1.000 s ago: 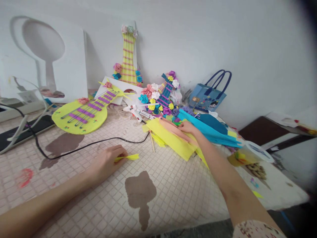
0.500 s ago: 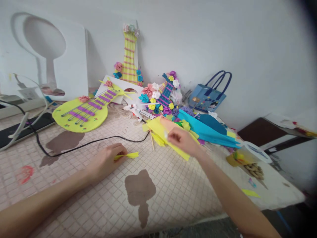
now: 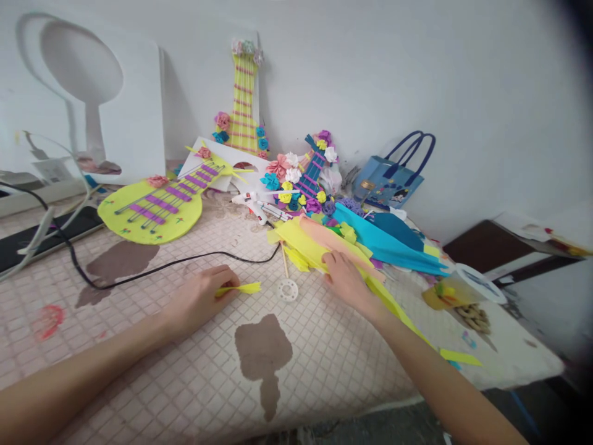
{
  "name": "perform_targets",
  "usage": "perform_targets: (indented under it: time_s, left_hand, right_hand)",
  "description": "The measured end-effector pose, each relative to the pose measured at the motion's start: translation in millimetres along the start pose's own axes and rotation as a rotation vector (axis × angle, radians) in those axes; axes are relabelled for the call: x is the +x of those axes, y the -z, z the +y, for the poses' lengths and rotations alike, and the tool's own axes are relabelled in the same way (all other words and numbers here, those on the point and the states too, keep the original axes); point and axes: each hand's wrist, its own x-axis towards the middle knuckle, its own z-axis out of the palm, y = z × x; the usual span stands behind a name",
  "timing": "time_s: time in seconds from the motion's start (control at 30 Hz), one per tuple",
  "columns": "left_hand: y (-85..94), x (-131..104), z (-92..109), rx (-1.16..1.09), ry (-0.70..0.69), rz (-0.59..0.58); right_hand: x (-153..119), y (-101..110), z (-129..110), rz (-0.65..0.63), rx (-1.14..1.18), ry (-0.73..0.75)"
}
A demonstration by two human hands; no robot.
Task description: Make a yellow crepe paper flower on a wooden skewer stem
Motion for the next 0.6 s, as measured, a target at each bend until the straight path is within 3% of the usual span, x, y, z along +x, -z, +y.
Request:
perform_targets:
  time_s: [0.1, 0.2, 0.33, 0.47, 0.6]
  left_hand:
    - [-0.4, 0.1, -0.2, 0.001, 0.000, -0.004]
    - [-0.7, 0.2, -0.4, 0.003, -0.004, -0.004]
    - [-1.5, 0.5, -1.1, -0.005, -0.004, -0.008]
    - [-1.7, 0.4, -1.1, 0.000, -0.005, 0.001]
    - [-0.8, -0.1, 0.0, 0.004, -0.006, 0.005]
  right_hand:
    - [4.4, 11.8, 18.1, -0.005, 0.072, -0.014]
    - [22.9, 38.0, 44.4, 0.004, 0.154, -0.040]
    - [61.6, 70.3, 91.8, 0.108, 0.222, -0.242]
    - [90.2, 82.7, 128.4, 0.317, 0.107, -0.389]
    - [93.9, 79.9, 122.2, 0.552, 0.004, -0.394]
